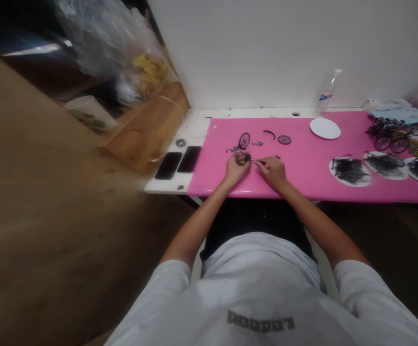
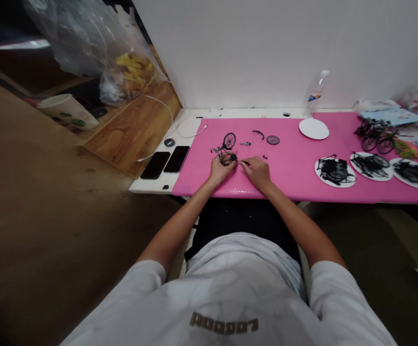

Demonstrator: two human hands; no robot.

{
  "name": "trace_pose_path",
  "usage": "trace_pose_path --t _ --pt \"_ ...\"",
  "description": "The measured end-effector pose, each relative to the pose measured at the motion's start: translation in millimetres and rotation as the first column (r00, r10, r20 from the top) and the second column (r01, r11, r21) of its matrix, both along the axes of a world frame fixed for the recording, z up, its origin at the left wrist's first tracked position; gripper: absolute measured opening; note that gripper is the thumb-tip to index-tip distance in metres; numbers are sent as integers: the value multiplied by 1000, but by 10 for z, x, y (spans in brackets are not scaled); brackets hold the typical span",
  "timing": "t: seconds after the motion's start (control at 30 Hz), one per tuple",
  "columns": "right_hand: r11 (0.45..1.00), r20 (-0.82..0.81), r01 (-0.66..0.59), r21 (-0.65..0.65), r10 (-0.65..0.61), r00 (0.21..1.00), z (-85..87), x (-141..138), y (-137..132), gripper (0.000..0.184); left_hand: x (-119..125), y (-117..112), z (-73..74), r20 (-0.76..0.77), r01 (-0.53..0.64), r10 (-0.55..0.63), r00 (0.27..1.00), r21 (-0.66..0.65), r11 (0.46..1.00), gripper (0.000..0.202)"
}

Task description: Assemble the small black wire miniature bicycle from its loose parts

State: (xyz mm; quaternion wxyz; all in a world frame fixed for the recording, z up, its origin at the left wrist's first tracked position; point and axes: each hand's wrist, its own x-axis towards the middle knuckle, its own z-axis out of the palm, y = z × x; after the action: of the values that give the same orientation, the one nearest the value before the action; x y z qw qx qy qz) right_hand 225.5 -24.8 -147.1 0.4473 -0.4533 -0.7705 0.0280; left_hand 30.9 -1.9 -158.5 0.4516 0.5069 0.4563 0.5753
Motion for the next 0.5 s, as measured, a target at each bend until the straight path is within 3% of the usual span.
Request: trace_pose_path --t 0.23,0.5 --pt "994 147 99 -42 -92 985 -25 -6 35 67 25 -35 -14 -7 19 -19 1000 22 1000 45" --pt "995 243 85 -59 -68 968 -24 -27 9 58 28 -68 24 -17 24 -23 1000 36 999 46"
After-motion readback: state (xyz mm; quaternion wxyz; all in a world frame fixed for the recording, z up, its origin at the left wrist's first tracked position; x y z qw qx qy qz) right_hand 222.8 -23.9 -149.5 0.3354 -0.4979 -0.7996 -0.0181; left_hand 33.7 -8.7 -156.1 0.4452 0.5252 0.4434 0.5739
